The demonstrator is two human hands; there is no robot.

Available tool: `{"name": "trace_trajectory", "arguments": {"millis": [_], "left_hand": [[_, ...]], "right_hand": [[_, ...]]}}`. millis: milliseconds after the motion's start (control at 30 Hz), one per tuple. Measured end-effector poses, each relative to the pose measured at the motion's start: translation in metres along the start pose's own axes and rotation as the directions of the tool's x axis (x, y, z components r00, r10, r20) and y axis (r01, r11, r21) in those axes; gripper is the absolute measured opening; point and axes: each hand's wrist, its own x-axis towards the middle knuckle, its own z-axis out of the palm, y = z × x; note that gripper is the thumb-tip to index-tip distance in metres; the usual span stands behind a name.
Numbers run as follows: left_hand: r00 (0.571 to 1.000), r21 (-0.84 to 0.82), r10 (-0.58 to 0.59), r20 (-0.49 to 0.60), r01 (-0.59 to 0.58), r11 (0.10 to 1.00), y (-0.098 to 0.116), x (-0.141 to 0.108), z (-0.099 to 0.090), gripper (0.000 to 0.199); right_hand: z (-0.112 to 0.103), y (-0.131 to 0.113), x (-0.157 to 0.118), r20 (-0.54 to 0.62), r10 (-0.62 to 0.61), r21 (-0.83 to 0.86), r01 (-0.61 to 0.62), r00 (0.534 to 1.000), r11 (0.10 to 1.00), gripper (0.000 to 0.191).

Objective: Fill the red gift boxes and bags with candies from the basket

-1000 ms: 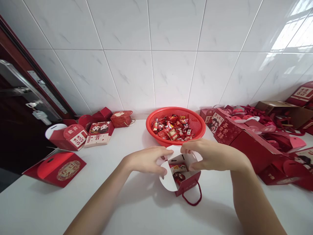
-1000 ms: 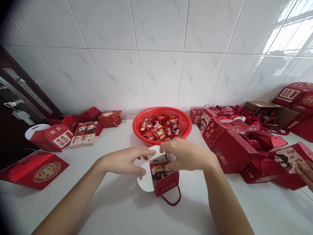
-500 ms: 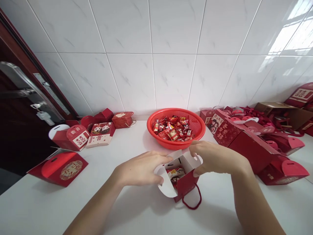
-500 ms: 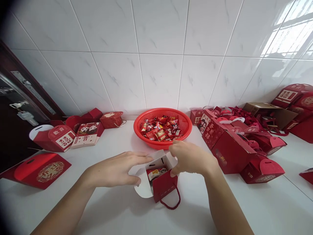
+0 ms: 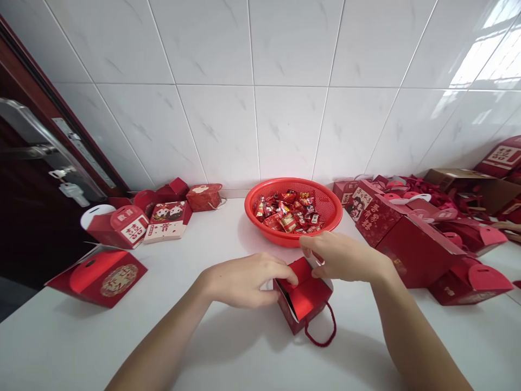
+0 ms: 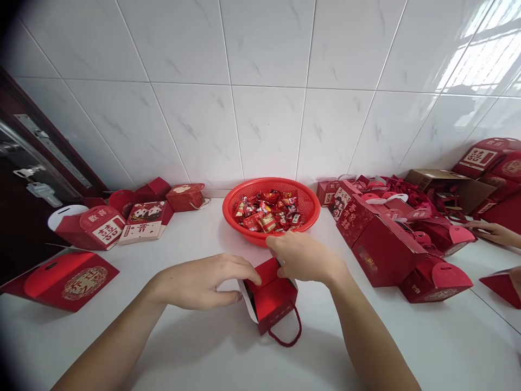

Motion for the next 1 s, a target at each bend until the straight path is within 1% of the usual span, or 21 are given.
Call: {"name": "trace_trajectory", "arguments": {"millis": [67, 133, 200, 267, 333, 400, 433, 500, 600, 667, 733, 800, 933, 1000], "left_hand": [[0.997, -0.043, -0.079, -0.013, 0.078, 0.996, 0.001, 0.004, -0.001, 0.027], [0.988, -0.057, -0.144, -0.047, 0.141, 0.988, 0.003, 0.009, -0.001, 0.020], [0.983, -0.055, -0.164, -0.078, 0.160, 0.986, 0.005, 0.014, 0.000, 0.018], [0.979, -0.049, -0.183, -0.094, 0.179, 0.983, 0.006, 0.017, 0.003, 0.021], [0.967, -0.035, -0.236, -0.098, 0.234, 0.972, 0.005, 0.018, 0.006, 0.022], [0.957, -0.038, -0.275, -0.096, 0.273, 0.961, 0.004, 0.020, 0.009, 0.023], [0.959, -0.050, -0.268, -0.096, 0.264, 0.963, 0.003, 0.020, 0.011, 0.025], [0.976, -0.094, -0.193, -0.097, 0.184, 0.978, 0.000, 0.022, 0.013, 0.030], [0.996, -0.164, -0.055, -0.075, 0.042, 0.985, -0.003, 0.025, 0.015, 0.034], [0.999, -0.197, -0.024, -0.022, 0.019, 0.980, -0.004, 0.027, 0.016, 0.028], [0.998, -0.196, -0.054, 0.014, 0.056, 0.979, -0.003, 0.028, 0.016, 0.020], [0.992, -0.167, -0.124, 0.014, 0.124, 0.978, -0.002, 0.027, 0.017, 0.017], [0.961, -0.108, -0.276, -0.006, 0.274, 0.956, 0.002, 0.024, 0.015, 0.025], [0.944, -0.082, -0.329, -0.016, 0.327, 0.941, 0.003, 0.023, 0.013, 0.025]], "right_hand": [[0.000, 0.002, -0.001, -0.008, -0.092, 0.082, 0.093, 0.996, 0.992, 0.014], [0.000, 0.004, -0.002, 0.017, -0.157, 0.167, 0.152, 0.987, 0.974, 0.011], [0.000, 0.006, -0.004, 0.041, -0.203, 0.230, 0.189, 0.978, 0.955, 0.009], [0.000, 0.007, -0.004, 0.046, -0.268, 0.266, 0.247, 0.962, 0.932, 0.010], [0.000, 0.007, -0.004, 0.060, -0.324, 0.277, 0.296, 0.944, 0.914, 0.012], [0.000, 0.006, -0.004, 0.096, -0.320, 0.254, 0.287, 0.943, 0.924, 0.012], [0.000, 0.006, -0.003, 0.113, -0.300, 0.235, 0.268, 0.947, 0.934, 0.011], [0.000, 0.005, -0.003, 0.129, -0.267, 0.209, 0.237, 0.955, 0.949, 0.008], [0.000, 0.007, -0.004, 0.108, -0.289, 0.239, 0.257, 0.951, 0.936, 0.005], [-0.001, 0.012, -0.007, 0.055, -0.306, 0.274, 0.280, 0.951, 0.920, 0.005], [-0.005, 0.018, -0.012, -0.005, -0.308, 0.296, 0.296, 0.951, 0.908, 0.007], [-0.011, 0.025, -0.017, -0.050, -0.300, 0.311, 0.300, 0.953, 0.902, 0.011], [-0.022, 0.035, -0.028, -0.117, -0.245, 0.356, 0.271, 0.962, 0.894, 0.021], [-0.021, 0.039, -0.029, -0.125, -0.208, 0.363, 0.240, 0.970, 0.901, 0.022]]}}
